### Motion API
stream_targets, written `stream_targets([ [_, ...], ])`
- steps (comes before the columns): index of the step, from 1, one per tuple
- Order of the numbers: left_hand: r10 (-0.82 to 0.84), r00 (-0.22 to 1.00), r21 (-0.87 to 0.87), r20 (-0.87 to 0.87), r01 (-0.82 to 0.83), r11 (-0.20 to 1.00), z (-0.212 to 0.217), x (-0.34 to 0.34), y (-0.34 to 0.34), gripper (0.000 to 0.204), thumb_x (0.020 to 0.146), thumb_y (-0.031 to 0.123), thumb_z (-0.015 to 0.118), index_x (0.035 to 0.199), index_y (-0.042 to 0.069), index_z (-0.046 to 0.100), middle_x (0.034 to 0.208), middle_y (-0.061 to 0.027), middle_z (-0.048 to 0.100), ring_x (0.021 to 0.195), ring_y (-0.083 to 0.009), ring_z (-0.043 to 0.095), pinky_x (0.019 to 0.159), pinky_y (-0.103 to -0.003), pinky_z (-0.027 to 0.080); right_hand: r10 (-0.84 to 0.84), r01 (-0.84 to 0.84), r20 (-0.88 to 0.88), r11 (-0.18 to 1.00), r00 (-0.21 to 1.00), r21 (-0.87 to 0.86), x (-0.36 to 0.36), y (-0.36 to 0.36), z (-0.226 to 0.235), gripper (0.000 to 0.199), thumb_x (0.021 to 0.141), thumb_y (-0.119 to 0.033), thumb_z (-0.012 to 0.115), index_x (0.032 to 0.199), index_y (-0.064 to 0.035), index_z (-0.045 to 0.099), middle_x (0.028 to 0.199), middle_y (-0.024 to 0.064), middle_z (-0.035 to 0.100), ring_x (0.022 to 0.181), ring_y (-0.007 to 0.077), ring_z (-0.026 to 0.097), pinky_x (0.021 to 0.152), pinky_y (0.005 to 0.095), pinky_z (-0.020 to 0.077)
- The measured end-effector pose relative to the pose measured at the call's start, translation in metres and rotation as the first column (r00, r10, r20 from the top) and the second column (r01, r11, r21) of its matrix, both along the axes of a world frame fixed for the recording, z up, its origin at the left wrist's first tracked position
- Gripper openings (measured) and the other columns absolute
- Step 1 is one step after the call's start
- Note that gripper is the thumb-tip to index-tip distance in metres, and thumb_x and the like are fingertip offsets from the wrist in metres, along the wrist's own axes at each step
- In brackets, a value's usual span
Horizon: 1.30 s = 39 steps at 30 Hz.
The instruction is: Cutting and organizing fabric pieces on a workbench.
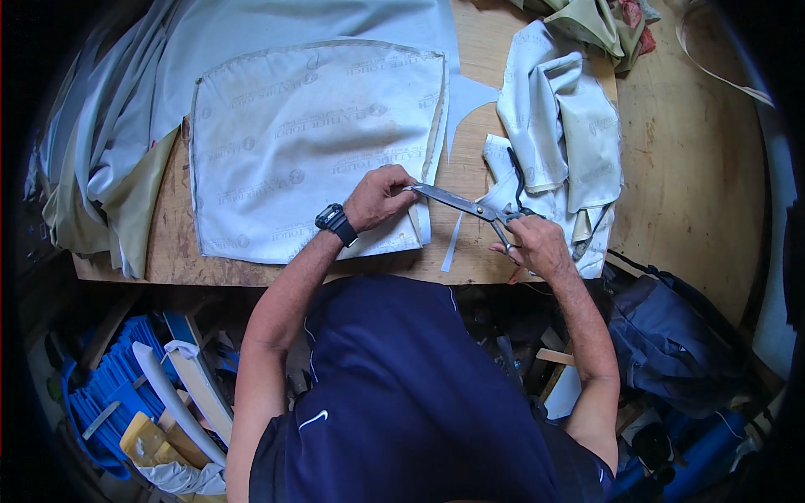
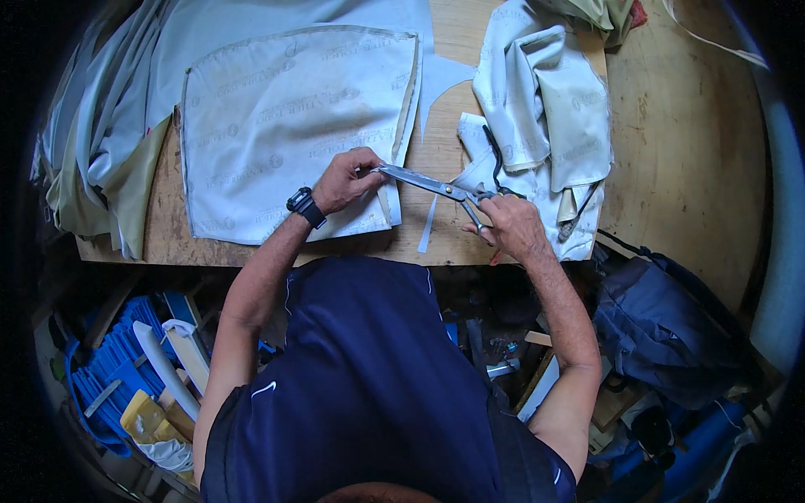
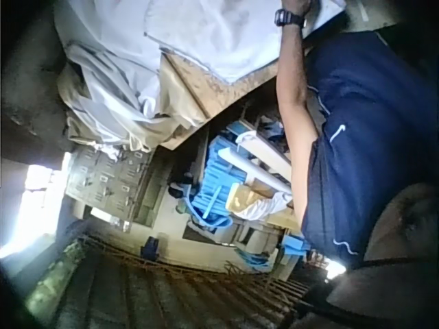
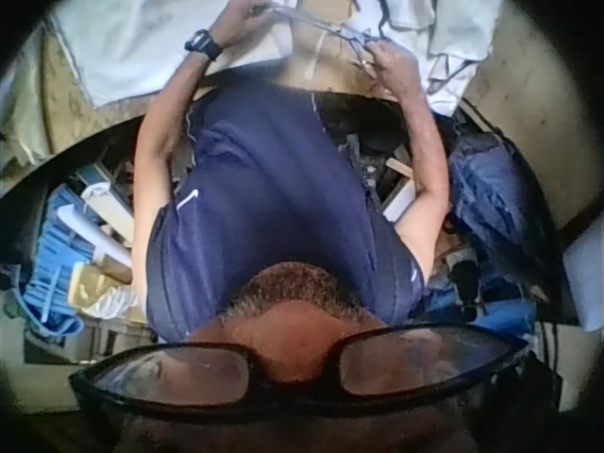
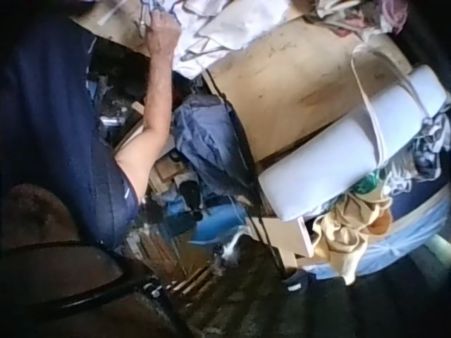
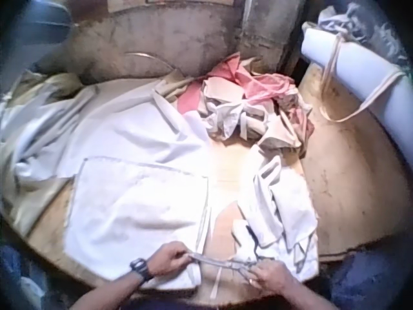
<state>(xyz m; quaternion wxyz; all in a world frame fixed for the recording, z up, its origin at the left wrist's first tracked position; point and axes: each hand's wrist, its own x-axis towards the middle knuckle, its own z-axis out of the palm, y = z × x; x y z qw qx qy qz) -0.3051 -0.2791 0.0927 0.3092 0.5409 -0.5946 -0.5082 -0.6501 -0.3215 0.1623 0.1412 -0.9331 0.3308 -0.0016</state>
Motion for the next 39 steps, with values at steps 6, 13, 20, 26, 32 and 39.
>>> stream_targets([
  [6, 0.004, 1.0, -0.013, 0.002, -0.004, 1.0, -0.002, 0.0, 0.001, 0.015, 0.087, 0.015, 0.071, 0.096, 0.003, 0.07, 0.082, -0.0087, 0.061, 0.074, -0.0205, 0.057, 0.068, -0.033, 0.048, -0.023, 0.023, 0.008, 0.998, 1.0, 0.064, 0.0, 0.005, -0.002, 0.047, 0.076, -0.047, 0.081, 0.081, -0.0079, 0.056, 0.067, 0.0062, 0.055, 0.065, 0.025, 0.061, 0.057, 0.0391, 0.0483],
  [13, -0.06, 0.998, -0.054, 0.021, 0.061, 0.997, -0.002, -0.003, -0.003, 0.015, 0.086, 0.015, 0.072, 0.096, 0.003, 0.07, 0.084, -0.009, 0.062, 0.078, -0.0211, 0.058, 0.07, -0.033, 0.048, -0.067, 0.064, 0.018, 0.987, 0.998, 0.149, -0.007, 0.016, 0.0, 0.042, 0.081, -0.042, 0.079, 0.079, -0.0077, 0.056, 0.066, 0.0087, 0.058, 0.064, 0.0292, 0.063, 0.056, 0.0414, 0.049],
  [20, -0.008, 0.999, -0.18, -0.033, 0.002, 0.984, -0.001, -0.01, 0.005, 0.024, 0.082, 0.008, 0.068, 0.106, 0.003, 0.069, 0.094, -0.0128, 0.065, 0.086, -0.0288, 0.06, 0.079, -0.038, 0.05, -0.39, 0.408, -0.121, 0.889, 0.913, 0.208, -0.026, 0.032, 0.004, 0.043, 0.083, -0.044, 0.076, 0.079, -0.0062, 0.056, 0.068, 0.0128, 0.063, 0.066, 0.0351, 0.065, 0.057, 0.0449, 0.05],
  [26, 0.245, 0.97, -0.294, 0.002, -0.234, 0.927, 0.012, -0.024, 0.042, 0.042, 0.077, -0.003, 0.056, 0.118, 0.001, 0.067, 0.105, -0.0164, 0.067, 0.097, -0.0333, 0.062, 0.089, -0.038, 0.05, -0.485, 0.53, -0.239, 0.828, 0.841, 0.182, -0.025, 0.084, -0.036, 0.047, 0.078, -0.032, 0.08, 0.106, -0.0023, 0.057, 0.093, 0.0207, 0.063, 0.09, 0.0404, 0.064, 0.075, 0.0509, 0.0519],
  [32, 0.644, 0.747, -0.133, -0.165, -0.664, 0.736, 0.047, 0.043, 0.064, 0.038, 0.084, -0.002, 0.055, 0.119, 0.002, 0.068, 0.106, -0.0069, 0.069, 0.089, -0.0129, 0.062, 0.078, -0.028, 0.05, -0.553, 0.567, -0.138, 0.818, 0.822, 0.095, -0.003, 0.09, -0.039, 0.036, 0.081, -0.018, 0.074, 0.109, -0.0024, 0.06, 0.097, 0.019, 0.063, 0.096, 0.0393, 0.062, 0.08, 0.0494, 0.0505],
  [39, 0.933, 0.359, -0.738, -0.028, -0.637, 0.223, 0.234, 0.421, 0.163, 0.035, 0.091, 0.004, 0.061, 0.126, 0.002, 0.064, 0.118, -0.0081, 0.067, 0.103, -0.0188, 0.064, 0.089, -0.033, 0.051, -0.628, 0.551, 0.244, 0.772, 0.739, 0.318, 0.077, 0.022, -0.063, 0.023, 0.092, -0.019, 0.065, 0.105, -0.001, 0.068, 0.092, 0.0191, 0.07, 0.084, 0.0345, 0.069, 0.076, 0.0415, 0.0535],
])
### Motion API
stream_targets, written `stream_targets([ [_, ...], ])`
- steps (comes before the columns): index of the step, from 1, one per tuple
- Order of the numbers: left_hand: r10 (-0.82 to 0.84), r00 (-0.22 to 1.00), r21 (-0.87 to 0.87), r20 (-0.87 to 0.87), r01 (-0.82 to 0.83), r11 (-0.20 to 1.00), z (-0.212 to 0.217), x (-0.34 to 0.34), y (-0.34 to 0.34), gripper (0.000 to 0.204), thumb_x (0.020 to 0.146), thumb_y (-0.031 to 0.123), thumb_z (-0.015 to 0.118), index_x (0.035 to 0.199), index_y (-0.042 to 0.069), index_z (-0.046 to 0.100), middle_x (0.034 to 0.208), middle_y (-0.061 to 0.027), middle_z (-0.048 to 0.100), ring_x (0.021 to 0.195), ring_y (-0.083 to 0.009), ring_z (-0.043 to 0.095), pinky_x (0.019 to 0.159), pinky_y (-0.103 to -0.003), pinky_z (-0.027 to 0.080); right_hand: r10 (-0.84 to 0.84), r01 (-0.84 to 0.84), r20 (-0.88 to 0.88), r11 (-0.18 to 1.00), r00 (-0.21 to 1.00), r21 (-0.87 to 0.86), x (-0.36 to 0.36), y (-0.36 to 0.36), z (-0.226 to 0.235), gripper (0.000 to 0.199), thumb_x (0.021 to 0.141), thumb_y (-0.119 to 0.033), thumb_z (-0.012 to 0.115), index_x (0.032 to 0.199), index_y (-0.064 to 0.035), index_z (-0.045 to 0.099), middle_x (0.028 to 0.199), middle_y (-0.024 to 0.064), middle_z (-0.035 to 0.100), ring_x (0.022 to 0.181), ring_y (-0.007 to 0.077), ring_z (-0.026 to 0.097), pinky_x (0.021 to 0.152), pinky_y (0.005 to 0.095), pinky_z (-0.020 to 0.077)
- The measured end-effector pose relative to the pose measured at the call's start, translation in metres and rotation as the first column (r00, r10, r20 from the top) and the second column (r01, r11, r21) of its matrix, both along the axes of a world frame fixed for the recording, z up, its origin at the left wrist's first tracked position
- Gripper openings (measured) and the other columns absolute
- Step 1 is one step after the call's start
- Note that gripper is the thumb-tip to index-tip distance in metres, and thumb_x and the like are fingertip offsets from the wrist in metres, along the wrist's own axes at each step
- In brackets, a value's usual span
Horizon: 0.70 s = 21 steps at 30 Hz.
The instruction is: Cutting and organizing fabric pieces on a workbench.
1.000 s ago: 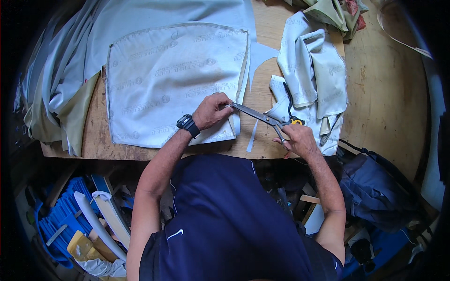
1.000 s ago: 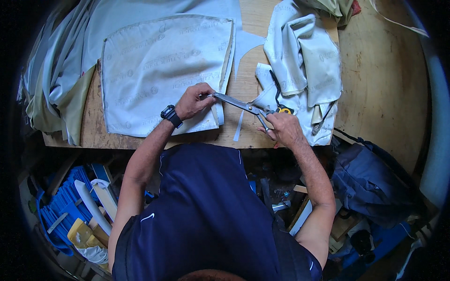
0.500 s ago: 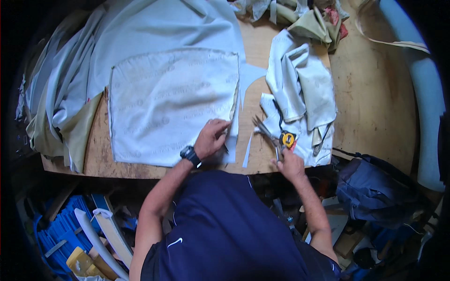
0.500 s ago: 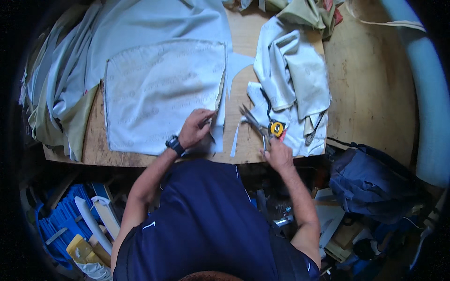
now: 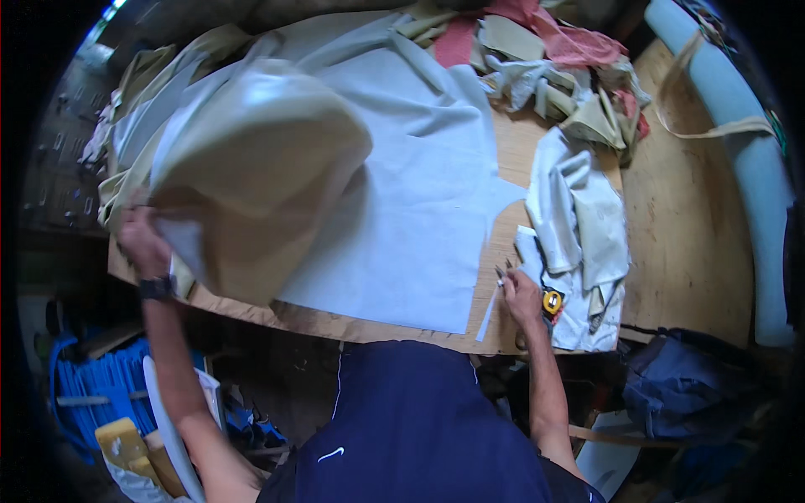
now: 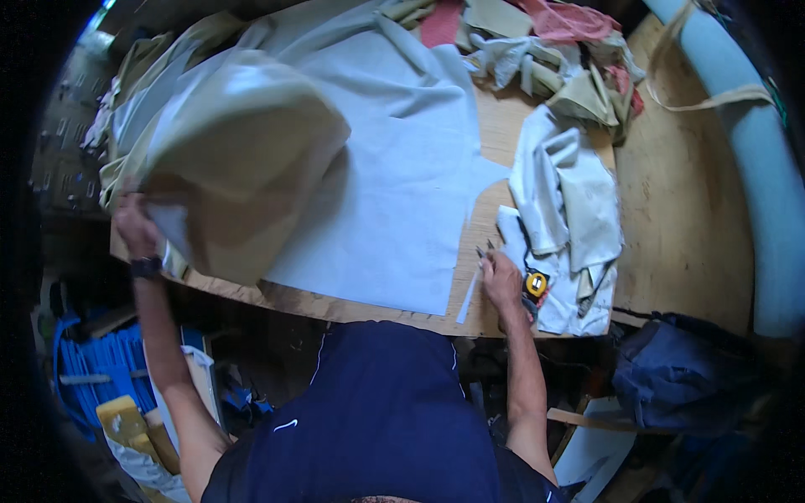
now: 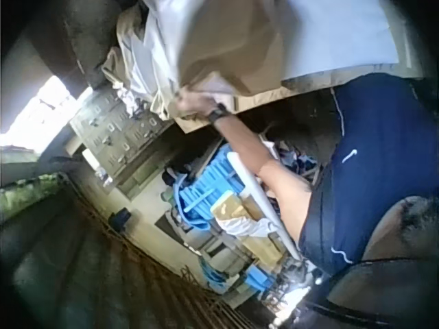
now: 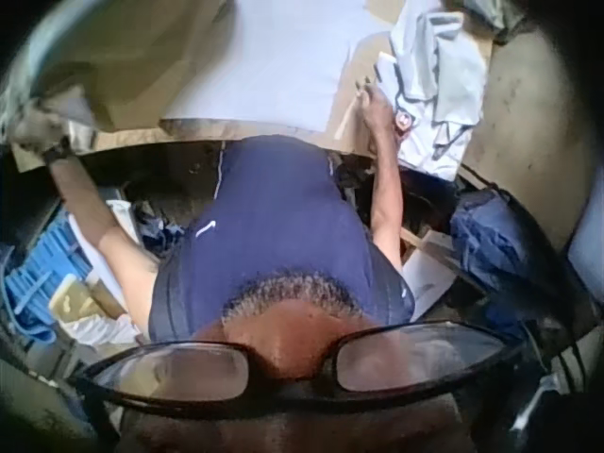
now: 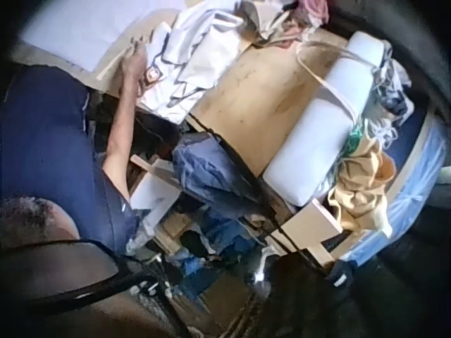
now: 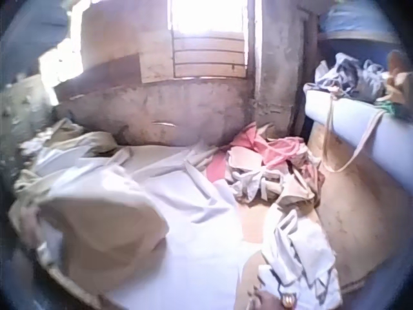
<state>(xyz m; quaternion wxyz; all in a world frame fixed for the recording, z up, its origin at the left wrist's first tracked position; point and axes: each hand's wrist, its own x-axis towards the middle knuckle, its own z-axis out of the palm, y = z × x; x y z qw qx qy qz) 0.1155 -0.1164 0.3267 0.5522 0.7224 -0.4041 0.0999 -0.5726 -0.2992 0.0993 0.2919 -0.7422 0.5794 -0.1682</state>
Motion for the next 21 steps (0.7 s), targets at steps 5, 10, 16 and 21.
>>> stream_targets([
  [5, 0.556, 0.825, -0.391, 0.099, -0.481, 0.785, 0.166, 0.049, 0.073, 0.029, 0.093, 0.004, 0.055, 0.118, 0.004, 0.07, 0.124, -0.0104, 0.068, 0.102, -0.0232, 0.068, 0.088, -0.036, 0.058, -0.098, 0.087, 0.156, 0.993, 0.983, 0.075, 0.059, -0.051, -0.029, 0.033, 0.09, -0.018, 0.067, 0.117, 0.0004, 0.064, 0.105, 0.0199, 0.07, 0.094, 0.0296, 0.07, 0.083, 0.0382, 0.0547],
  [10, 0.485, 0.703, -0.328, 0.521, -0.359, 0.873, 0.102, 0.091, 0.116, 0.02, 0.095, 0.004, 0.058, 0.109, 0.004, 0.071, 0.118, -0.0117, 0.069, 0.106, -0.0233, 0.067, 0.093, -0.036, 0.054, -0.23, 0.186, -0.23, 0.962, 0.946, -0.198, 0.118, -0.073, -0.039, 0.055, 0.085, -0.031, 0.073, 0.126, 0.0028, 0.057, 0.118, 0.0234, 0.065, 0.108, 0.0384, 0.064, 0.096, 0.0465, 0.0496],
  [16, 0.063, 0.83, 0.319, 0.554, -0.281, 0.905, -0.146, -0.037, 0.039, 0.044, 0.081, 0.007, 0.062, 0.124, 0.0, 0.057, 0.116, -0.0216, 0.059, 0.11, -0.0363, 0.055, 0.099, -0.047, 0.043, -0.247, 0.254, -0.284, 0.967, 0.926, -0.014, 0.127, -0.107, -0.065, 0.042, 0.08, -0.024, 0.072, 0.108, 0.0058, 0.063, 0.107, 0.0227, 0.066, 0.099, 0.0382, 0.064, 0.089, 0.0483, 0.0514],
  [21, -0.903, 0.404, 0.359, 0.146, 0.829, 0.429, -0.275, -0.303, 0.015, 0.042, 0.08, 0.019, 0.07, 0.121, 0.013, 0.062, 0.116, -0.0103, 0.06, 0.11, -0.0298, 0.058, 0.095, -0.045, 0.046, -0.354, 0.296, 0.132, 0.897, 0.926, 0.329, 0.093, -0.147, -0.111, 0.046, 0.076, -0.014, 0.074, 0.116, 0.0023, 0.059, 0.104, 0.018, 0.065, 0.088, 0.0253, 0.064, 0.081, 0.04, 0.0536],
])
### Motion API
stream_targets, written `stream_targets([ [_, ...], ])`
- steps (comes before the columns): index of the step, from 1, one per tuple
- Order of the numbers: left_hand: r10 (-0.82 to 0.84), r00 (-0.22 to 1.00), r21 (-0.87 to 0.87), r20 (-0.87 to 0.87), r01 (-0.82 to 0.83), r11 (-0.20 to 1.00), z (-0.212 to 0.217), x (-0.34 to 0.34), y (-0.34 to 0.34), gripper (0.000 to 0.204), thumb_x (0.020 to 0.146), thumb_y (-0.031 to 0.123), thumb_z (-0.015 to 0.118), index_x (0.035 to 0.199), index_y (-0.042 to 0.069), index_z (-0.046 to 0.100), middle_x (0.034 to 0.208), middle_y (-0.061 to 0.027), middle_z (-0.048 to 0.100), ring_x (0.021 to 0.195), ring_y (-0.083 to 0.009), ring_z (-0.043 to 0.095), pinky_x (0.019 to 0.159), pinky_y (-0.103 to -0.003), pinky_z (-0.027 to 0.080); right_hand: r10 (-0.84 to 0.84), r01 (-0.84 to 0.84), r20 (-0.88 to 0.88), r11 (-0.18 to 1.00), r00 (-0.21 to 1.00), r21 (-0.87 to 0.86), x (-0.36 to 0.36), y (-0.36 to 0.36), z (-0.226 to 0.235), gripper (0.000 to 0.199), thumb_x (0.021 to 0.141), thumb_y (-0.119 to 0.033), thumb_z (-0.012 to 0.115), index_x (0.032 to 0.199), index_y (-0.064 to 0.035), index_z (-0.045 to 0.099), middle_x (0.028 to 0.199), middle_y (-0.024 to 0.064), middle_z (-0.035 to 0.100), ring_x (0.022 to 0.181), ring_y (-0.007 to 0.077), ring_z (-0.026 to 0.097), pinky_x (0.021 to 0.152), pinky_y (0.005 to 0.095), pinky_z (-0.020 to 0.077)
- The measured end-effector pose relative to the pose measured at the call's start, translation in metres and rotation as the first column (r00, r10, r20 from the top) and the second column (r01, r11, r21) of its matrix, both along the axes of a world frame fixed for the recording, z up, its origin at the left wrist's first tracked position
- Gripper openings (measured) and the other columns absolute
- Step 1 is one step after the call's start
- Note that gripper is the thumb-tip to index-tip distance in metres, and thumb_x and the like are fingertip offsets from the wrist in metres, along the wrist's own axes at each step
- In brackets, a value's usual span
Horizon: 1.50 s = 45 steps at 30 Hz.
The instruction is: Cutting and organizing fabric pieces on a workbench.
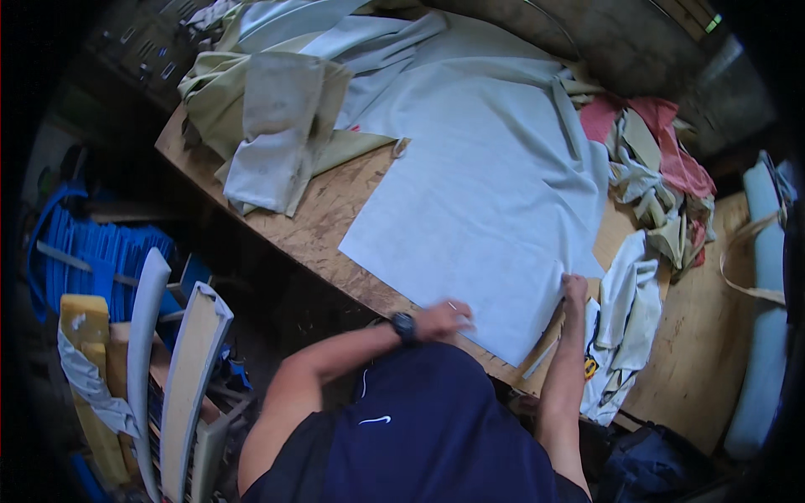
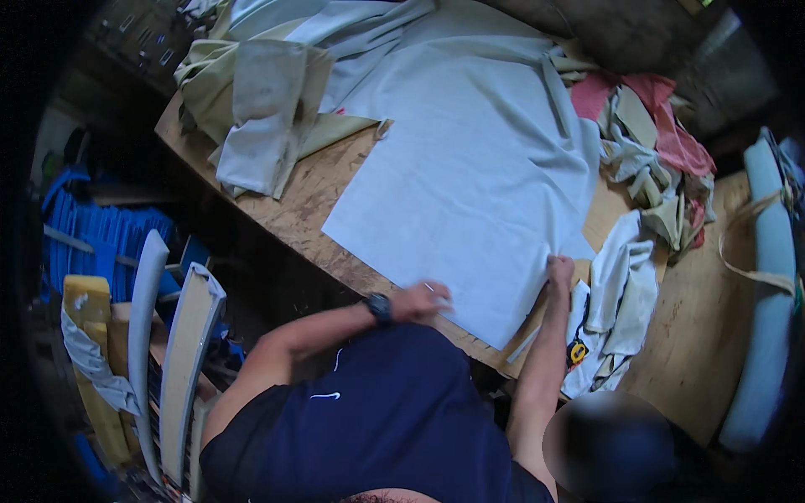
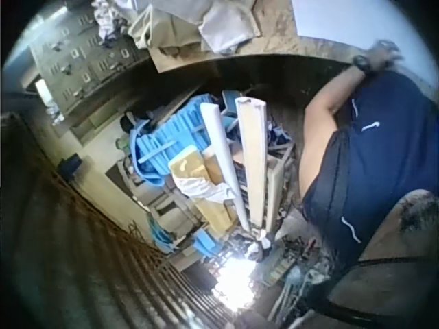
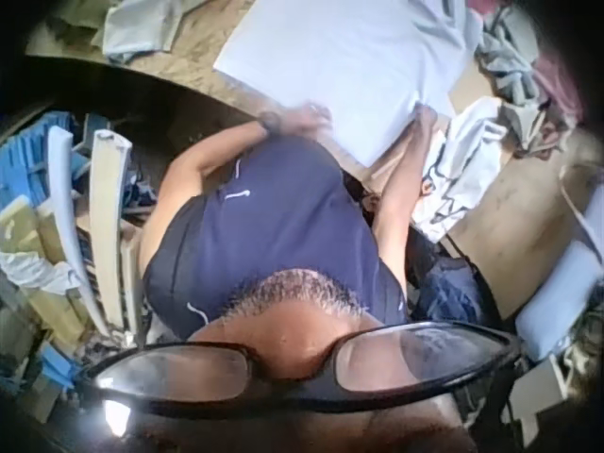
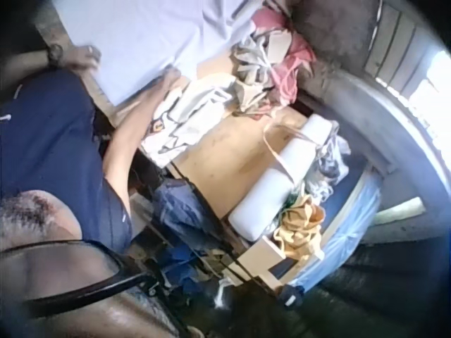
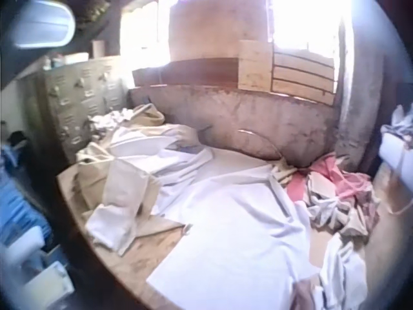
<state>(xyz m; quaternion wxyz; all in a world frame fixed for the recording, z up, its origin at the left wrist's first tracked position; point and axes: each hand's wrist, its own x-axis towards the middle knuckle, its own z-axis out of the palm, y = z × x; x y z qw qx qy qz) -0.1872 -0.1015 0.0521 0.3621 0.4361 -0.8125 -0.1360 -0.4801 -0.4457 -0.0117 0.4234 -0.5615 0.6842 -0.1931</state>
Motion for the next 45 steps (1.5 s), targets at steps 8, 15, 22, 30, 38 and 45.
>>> stream_targets([
  [8, -0.009, 0.994, -0.062, 0.109, 0.016, 0.998, -0.036, -0.068, -0.019, 0.012, 0.087, 0.023, 0.064, 0.092, 0.014, 0.059, 0.095, -0.005, 0.057, 0.101, -0.0274, 0.057, 0.088, -0.043, 0.043, 0.06, -0.046, 0.381, 0.998, 0.923, -0.046, 0.004, 0.015, 0.082, 0.051, 0.08, -0.001, 0.062, 0.131, 0.0019, 0.06, 0.097, 0.0041, 0.065, 0.088, 0.0156, 0.059, 0.084, 0.0274, 0.0472],
  [15, 0.344, 0.869, 0.332, -0.355, -0.227, 0.915, 0.031, -0.043, 0.006, 0.011, 0.094, 0.013, 0.06, 0.102, 0.006, 0.06, 0.092, -0.0143, 0.062, 0.086, -0.0349, 0.062, 0.077, -0.041, 0.051, 0.131, -0.153, 0.208, 0.984, 0.969, 0.093, -0.058, 0.07, 0.173, 0.028, 0.082, -0.015, 0.063, 0.101, 0.0019, 0.074, 0.087, 0.0073, 0.071, 0.079, 0.0161, 0.066, 0.07, 0.0251, 0.0502],
  [22, 0.733, 0.545, 0.66, -0.407, -0.379, 0.649, 0.164, 0.052, 0.116, 0.012, 0.099, 0.007, 0.055, 0.105, 0.0, 0.063, 0.089, -0.0047, 0.063, 0.077, -0.0093, 0.056, 0.07, -0.025, 0.047, 0.622, -0.636, 0.144, 0.767, 0.77, 0.088, -0.021, 0.214, 0.355, 0.021, 0.083, -0.003, 0.066, 0.103, 0.0025, 0.071, 0.081, 0.0127, 0.072, 0.074, 0.0203, 0.07, 0.066, 0.0321, 0.0551],
  [30, 0.878, 0.299, 0.582, -0.374, -0.661, 0.473, 0.111, 0.092, 0.126, 0.02, 0.105, 0.016, 0.049, 0.1, 0.0, 0.058, 0.088, -0.0008, 0.055, 0.085, -0.0099, 0.049, 0.079, -0.026, 0.044, 0.778, -0.887, -0.425, 0.404, 0.462, -0.224, 0.122, 0.144, 0.256, 0.016, 0.08, -0.025, 0.072, 0.082, -0.0088, 0.072, 0.097, 0.0132, 0.061, 0.096, 0.0333, 0.059, 0.081, 0.044, 0.0507],
  [38, 0.943, 0.33, 0.663, 0.035, -0.714, 0.225, -0.012, 0.167, 0.033, 0.03, 0.096, 0.025, 0.059, 0.109, -0.002, 0.065, 0.095, -0.0188, 0.071, 0.088, -0.0296, 0.068, 0.078, -0.039, 0.051, 0.701, -0.648, -0.219, 0.712, 0.678, 0.272, 0.113, 0.043, 0.093, 0.048, 0.075, -0.044, 0.081, 0.088, 0.0001, 0.069, 0.077, 0.0085, 0.067, 0.068, 0.0196, 0.06, 0.066, 0.0376, 0.0481],
  [45, 0.954, 0.299, 0.651, -0.018, -0.721, 0.238, -0.018, 0.173, 0.024, 0.028, 0.094, 0.026, 0.063, 0.103, 0.001, 0.07, 0.09, -0.0162, 0.073, 0.081, -0.026, 0.07, 0.074, -0.037, 0.054, 0.378, -0.391, -0.123, 0.914, 0.918, -0.106, 0.04, 0.127, 0.053, 0.037, 0.08, -0.031, 0.077, 0.096, 0.0019, 0.07, 0.078, 0.0156, 0.07, 0.069, 0.0246, 0.064, 0.067, 0.0399, 0.0494],
])
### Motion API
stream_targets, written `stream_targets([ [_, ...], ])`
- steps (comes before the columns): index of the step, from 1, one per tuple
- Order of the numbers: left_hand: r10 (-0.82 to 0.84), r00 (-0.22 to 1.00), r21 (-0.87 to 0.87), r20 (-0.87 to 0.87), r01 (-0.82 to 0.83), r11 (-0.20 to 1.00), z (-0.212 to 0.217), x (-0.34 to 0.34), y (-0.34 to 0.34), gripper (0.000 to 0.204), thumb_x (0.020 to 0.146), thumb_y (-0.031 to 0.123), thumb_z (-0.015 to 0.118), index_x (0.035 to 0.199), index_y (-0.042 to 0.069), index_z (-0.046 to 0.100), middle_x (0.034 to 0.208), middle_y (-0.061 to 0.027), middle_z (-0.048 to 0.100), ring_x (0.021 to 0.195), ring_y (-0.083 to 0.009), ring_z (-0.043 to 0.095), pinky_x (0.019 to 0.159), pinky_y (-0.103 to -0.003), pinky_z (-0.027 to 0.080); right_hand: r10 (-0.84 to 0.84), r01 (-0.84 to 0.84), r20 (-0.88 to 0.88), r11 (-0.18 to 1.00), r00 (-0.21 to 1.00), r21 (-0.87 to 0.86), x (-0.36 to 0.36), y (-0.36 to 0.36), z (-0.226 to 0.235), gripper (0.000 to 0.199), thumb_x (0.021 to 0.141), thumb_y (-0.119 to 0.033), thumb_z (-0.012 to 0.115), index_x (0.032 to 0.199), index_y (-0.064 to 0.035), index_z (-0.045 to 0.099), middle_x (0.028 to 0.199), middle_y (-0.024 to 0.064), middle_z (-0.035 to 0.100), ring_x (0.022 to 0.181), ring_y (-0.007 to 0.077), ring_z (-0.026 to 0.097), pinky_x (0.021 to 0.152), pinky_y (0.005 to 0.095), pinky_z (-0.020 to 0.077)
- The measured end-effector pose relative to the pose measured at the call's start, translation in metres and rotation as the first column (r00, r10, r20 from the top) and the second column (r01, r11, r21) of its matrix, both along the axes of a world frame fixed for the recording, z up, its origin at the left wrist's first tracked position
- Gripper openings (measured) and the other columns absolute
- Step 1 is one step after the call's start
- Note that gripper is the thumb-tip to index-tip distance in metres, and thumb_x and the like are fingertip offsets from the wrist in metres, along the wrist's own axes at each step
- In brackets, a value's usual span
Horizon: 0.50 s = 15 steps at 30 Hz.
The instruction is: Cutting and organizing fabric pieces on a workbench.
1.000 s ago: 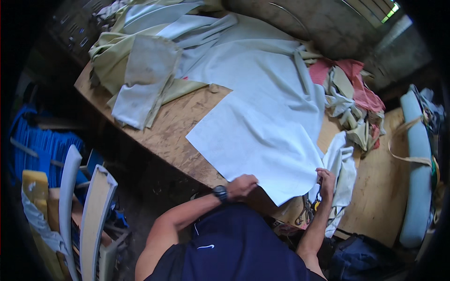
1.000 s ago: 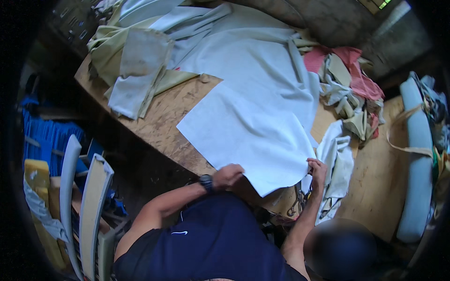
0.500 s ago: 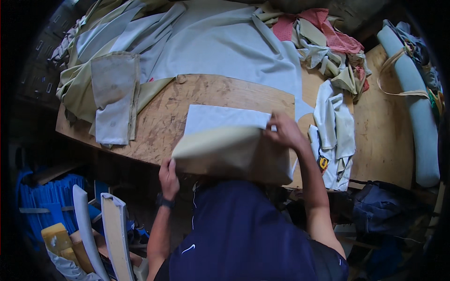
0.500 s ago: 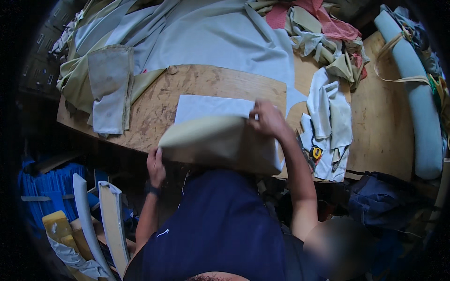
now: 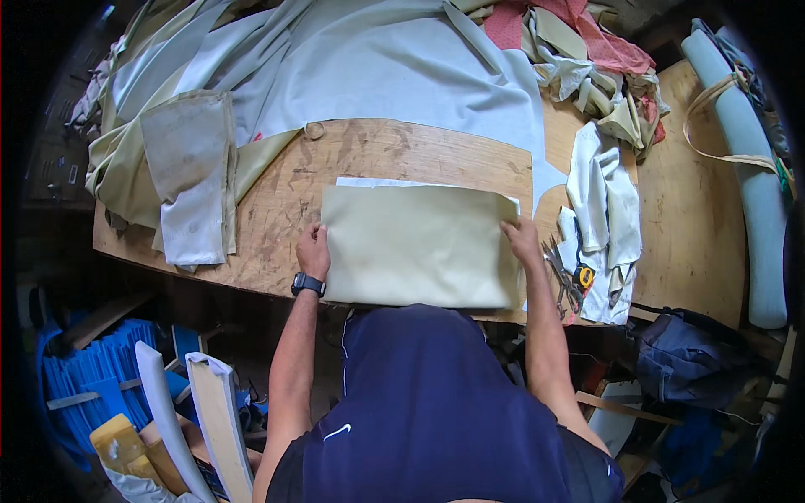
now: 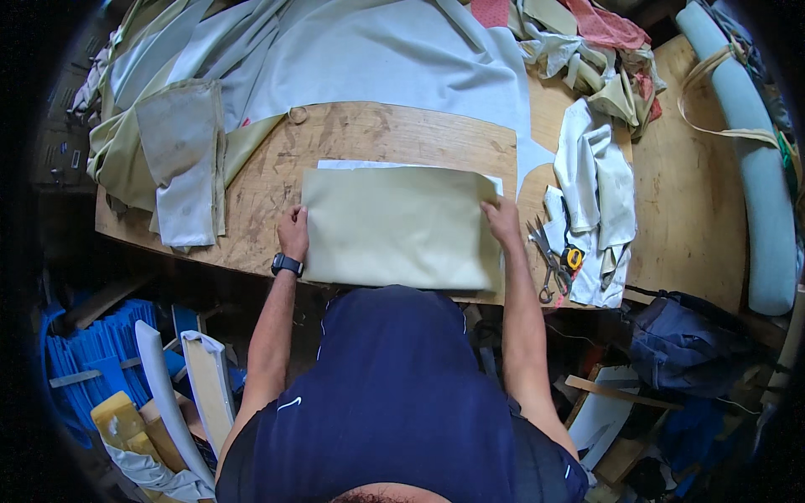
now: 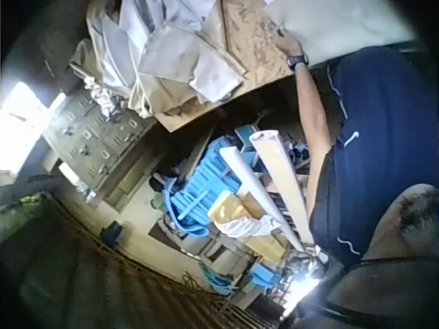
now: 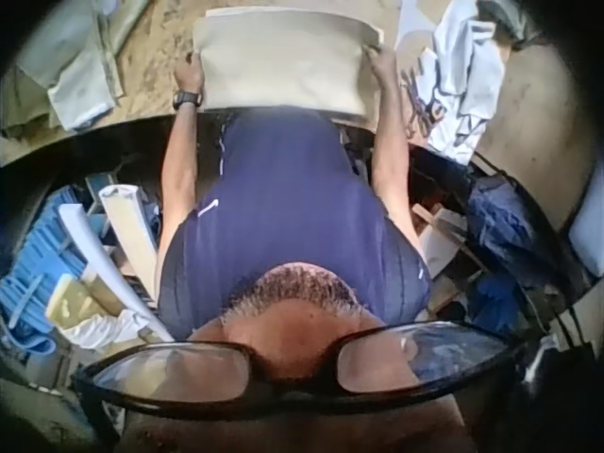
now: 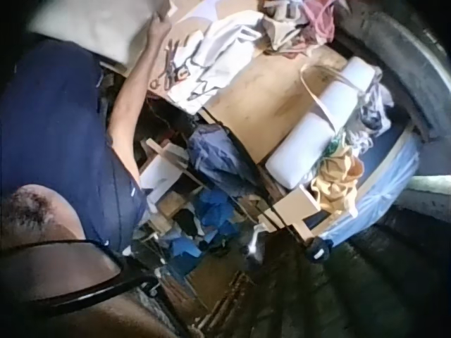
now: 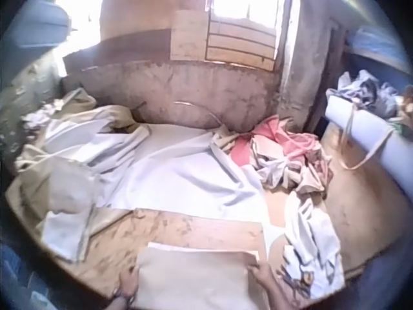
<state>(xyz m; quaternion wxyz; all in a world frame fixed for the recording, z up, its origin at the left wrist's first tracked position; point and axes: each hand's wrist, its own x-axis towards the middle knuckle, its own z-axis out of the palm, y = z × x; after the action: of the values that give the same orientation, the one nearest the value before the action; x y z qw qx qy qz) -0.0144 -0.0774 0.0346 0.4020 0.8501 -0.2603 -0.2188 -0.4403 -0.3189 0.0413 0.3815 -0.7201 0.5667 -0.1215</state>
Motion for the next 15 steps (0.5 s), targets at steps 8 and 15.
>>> stream_targets([
  [8, -0.009, 0.994, 0.221, 0.108, -0.016, 0.975, 0.013, -0.001, -0.034, 0.032, 0.089, 0.039, 0.069, 0.093, 0.008, 0.073, 0.083, -0.0104, 0.074, 0.077, -0.0288, 0.07, 0.068, -0.041, 0.052, -0.376, 0.364, -0.133, 0.925, 0.917, -0.106, -0.005, 0.028, 0.01, 0.031, 0.091, -0.027, 0.061, 0.1, 0.0018, 0.069, 0.087, 0.0226, 0.069, 0.082, 0.035, 0.066, 0.077, 0.0428, 0.0496],
  [15, 0.013, 0.998, 0.224, 0.067, -0.028, 0.974, 0.014, -0.002, -0.033, 0.029, 0.089, 0.034, 0.071, 0.088, 0.005, 0.072, 0.077, -0.0085, 0.071, 0.069, -0.0212, 0.067, 0.065, -0.036, 0.051, -0.38, 0.367, -0.04, 0.91, 0.924, -0.192, -0.005, 0.027, 0.003, 0.036, 0.091, -0.027, 0.065, 0.078, 0.005, 0.056, 0.069, 0.0166, 0.056, 0.065, 0.0274, 0.052, 0.065, 0.0434, 0.0435],
])
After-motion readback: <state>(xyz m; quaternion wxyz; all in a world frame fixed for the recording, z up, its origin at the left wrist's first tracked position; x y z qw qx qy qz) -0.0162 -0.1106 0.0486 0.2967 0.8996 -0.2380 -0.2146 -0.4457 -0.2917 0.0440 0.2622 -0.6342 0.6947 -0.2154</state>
